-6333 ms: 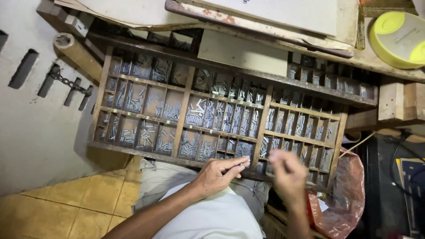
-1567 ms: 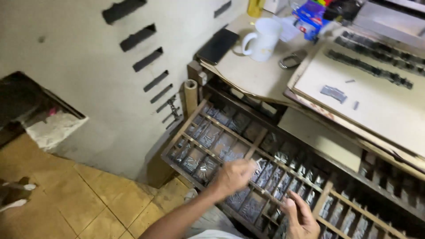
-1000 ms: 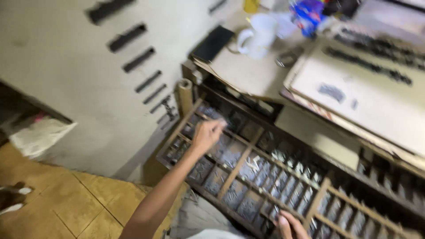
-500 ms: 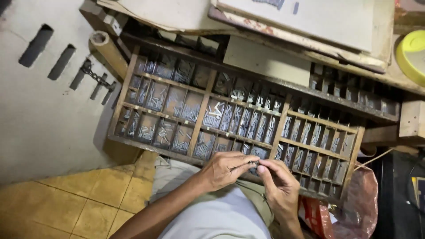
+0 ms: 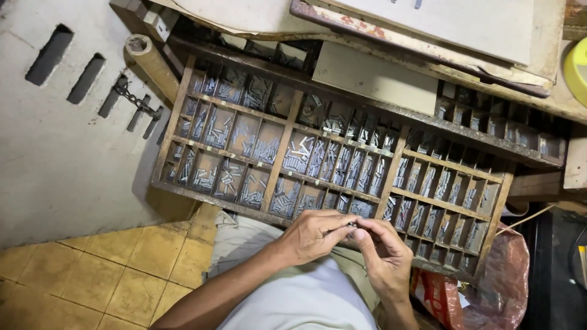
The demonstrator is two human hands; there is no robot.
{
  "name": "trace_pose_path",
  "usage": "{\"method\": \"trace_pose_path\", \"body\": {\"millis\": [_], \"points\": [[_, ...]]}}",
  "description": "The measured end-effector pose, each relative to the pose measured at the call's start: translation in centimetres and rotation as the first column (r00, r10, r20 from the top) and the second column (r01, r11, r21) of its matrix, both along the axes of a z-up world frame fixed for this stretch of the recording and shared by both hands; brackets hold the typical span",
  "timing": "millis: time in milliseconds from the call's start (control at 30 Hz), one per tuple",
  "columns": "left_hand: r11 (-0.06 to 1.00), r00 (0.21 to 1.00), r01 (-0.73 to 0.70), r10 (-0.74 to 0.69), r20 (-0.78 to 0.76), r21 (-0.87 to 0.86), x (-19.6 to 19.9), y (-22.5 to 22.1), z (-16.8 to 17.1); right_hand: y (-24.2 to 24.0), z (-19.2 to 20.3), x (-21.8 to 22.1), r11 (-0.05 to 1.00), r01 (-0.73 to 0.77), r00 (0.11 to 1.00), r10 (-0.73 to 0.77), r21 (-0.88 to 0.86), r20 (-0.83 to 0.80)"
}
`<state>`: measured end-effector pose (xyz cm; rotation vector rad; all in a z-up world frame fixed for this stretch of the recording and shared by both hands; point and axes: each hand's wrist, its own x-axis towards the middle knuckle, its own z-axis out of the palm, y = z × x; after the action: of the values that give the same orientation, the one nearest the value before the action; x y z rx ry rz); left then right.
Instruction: Sorting and organizing individual metal type characters into their respective compartments in a wooden type case tray.
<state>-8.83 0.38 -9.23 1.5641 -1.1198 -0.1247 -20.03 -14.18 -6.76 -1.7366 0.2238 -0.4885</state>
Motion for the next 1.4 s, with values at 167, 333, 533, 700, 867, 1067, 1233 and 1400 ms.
{"method": "trace_pose_path", "body": {"millis": [167,333,533,700,867,1067,1233,1400], "points": [[1.000,0.999,-0.010,0.011,-0.043,0.019,0.1,0.1,0.5,0.4,-0.7,0.2,0.992,0.026,1.000,-0.025,0.124,-0.011],[0.994,0.990,0.019,-0.004,-0.139,0.112,-0.2,0.2,0.4,-0.1,-2.1,0.0,0.964,0.023,0.998,-0.005,0.264,-0.068],[0.981,0.988,0.034,-0.005,-0.152,0.189,-0.1,0.0,-0.1,-0.4,-3.1,-0.2,0.951,0.027,0.993,0.011,0.308,-0.120],[0.987,0.982,0.064,-0.036,-0.186,0.150,0.0,0.0,-0.1,-1.4,-4.8,0.0,0.939,0.203,0.973,-0.161,0.278,-0.168],[0.994,0.988,-0.005,0.022,-0.150,0.107,-0.1,-0.4,-0.7,-7.6,-5.3,2.6,0.973,0.220,0.940,-0.230,-0.071,-0.251],[0.998,0.929,0.037,-0.051,-0.367,-0.045,-0.4,-0.3,-0.8,-11.7,-9.7,6.0,0.806,0.480,0.836,-0.539,-0.346,-0.096],[0.999,0.921,0.047,-0.054,-0.385,-0.027,-0.6,0.0,-0.8,-6.5,-4.5,4.4,0.916,0.309,0.933,-0.344,-0.257,-0.103],[0.996,0.999,0.033,-0.030,-0.033,0.086,-0.6,-0.5,-2.0,-4.8,-2.7,-0.4,0.962,-0.052,0.998,0.043,-0.270,-0.037]]}}
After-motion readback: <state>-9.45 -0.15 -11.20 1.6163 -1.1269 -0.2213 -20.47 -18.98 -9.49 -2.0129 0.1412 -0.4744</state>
